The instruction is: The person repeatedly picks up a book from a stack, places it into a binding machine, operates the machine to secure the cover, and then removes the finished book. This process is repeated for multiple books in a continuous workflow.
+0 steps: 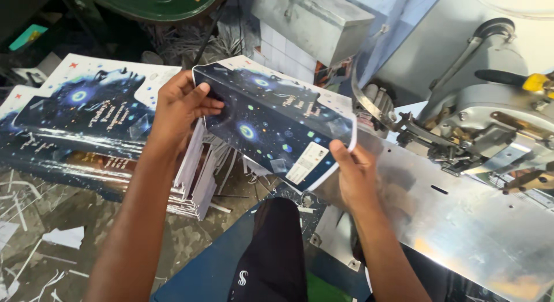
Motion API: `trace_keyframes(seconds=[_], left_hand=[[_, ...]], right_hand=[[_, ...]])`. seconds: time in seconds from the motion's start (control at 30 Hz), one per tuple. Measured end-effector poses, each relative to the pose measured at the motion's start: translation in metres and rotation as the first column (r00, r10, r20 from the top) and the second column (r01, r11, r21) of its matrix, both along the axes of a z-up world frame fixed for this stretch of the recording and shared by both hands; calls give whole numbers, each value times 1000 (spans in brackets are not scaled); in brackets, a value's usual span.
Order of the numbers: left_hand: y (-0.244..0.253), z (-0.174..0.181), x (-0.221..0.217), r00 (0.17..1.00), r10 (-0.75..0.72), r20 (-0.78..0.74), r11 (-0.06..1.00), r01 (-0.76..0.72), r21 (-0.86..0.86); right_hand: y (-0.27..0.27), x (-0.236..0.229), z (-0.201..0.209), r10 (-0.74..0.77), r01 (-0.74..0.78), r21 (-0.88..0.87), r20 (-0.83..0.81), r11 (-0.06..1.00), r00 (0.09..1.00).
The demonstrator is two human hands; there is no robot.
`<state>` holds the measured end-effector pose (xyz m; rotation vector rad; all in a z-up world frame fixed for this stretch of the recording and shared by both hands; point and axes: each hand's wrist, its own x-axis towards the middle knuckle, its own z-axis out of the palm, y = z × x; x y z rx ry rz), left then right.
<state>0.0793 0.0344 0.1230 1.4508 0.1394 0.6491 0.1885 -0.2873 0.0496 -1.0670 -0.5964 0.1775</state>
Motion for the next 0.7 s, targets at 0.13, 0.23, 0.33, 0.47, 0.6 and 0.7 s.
trace_keyframes(seconds=[0.13,0.23,0.33,0.47,0.6,0.7], left_hand=[[12,-12,23,1000,-11,6,1000,11,-16],[22,-24,46,999,-24,-36,999,25,21],[31,-39,73,994,-41,-101,998,45,41],[33,-62,114,974,-63,-219,996,74,43],[29,-83,146,931,-12,-364,997,38,65],[19,-97,162,915,70,-398,996,-44,73]], right_hand=[[8,15,-9,3,-1,-33,65,999,998],[11,30,-19,-5,6,-27,19,1000,1000],[13,52,-31,-9,8,-13,-100,1000,995],[10,81,-48,-97,97,-8,-115,995,989],[3,95,-52,-306,298,-243,7,923,952],[-5,94,-46,-373,397,-409,142,821,917]])
